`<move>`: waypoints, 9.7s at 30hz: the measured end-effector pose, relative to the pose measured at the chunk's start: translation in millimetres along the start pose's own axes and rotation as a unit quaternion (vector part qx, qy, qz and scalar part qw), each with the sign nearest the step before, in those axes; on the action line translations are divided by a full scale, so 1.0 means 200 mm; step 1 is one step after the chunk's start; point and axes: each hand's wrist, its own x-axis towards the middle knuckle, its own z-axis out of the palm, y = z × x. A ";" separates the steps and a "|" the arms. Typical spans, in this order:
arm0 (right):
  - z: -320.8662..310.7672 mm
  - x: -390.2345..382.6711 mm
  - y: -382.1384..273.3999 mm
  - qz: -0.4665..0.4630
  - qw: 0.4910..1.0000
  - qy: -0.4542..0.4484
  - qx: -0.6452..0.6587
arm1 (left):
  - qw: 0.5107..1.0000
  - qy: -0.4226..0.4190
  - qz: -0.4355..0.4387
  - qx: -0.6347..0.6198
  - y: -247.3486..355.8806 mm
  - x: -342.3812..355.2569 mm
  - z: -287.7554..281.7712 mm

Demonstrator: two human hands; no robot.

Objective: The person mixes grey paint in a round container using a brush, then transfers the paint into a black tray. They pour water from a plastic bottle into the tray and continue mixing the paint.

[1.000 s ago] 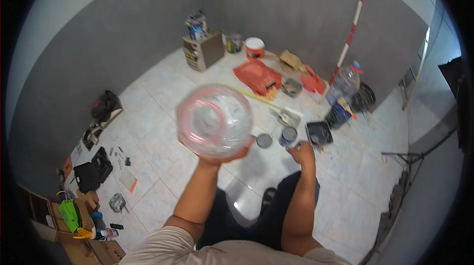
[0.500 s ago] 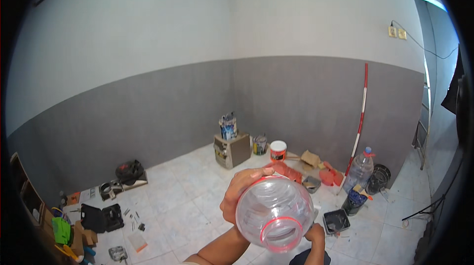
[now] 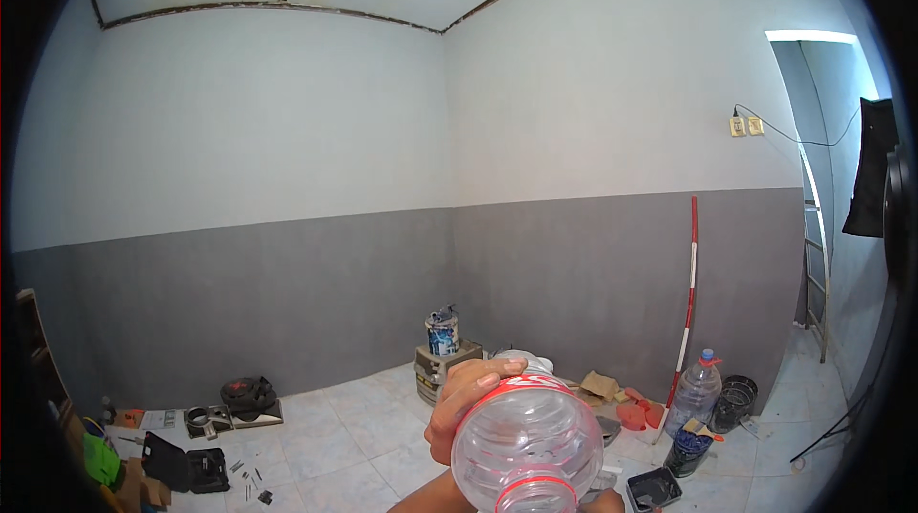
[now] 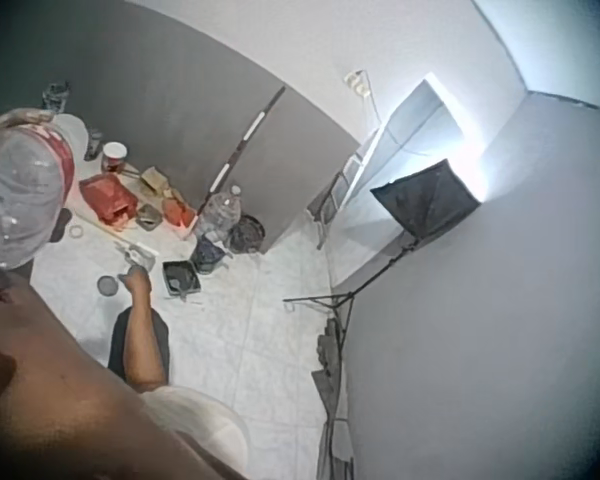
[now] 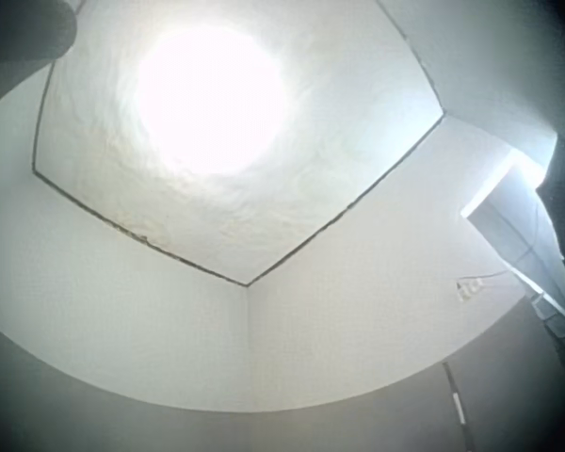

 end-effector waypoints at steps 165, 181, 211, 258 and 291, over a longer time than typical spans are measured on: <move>-0.77 -0.78 0.27 0.222 0.953 0.074 -0.190 | 0.791 0.100 -0.528 0.293 -1.58 -2.86 -1.64; -0.23 -0.60 1.17 0.266 0.959 -0.035 -0.091 | 0.739 0.062 -0.586 0.326 -1.41 -2.85 -1.62; -0.33 -0.69 1.71 0.083 0.995 0.019 -0.059 | 0.495 0.316 -0.489 0.645 1.09 -2.96 -2.06; -0.49 -0.80 1.04 0.222 0.971 0.038 -0.077 | 0.295 0.262 -0.854 0.338 1.38 -3.40 -2.10; -0.05 0.51 2.03 0.143 0.962 0.170 0.161 | 0.514 -0.264 -0.742 0.338 -1.30 -2.51 0.17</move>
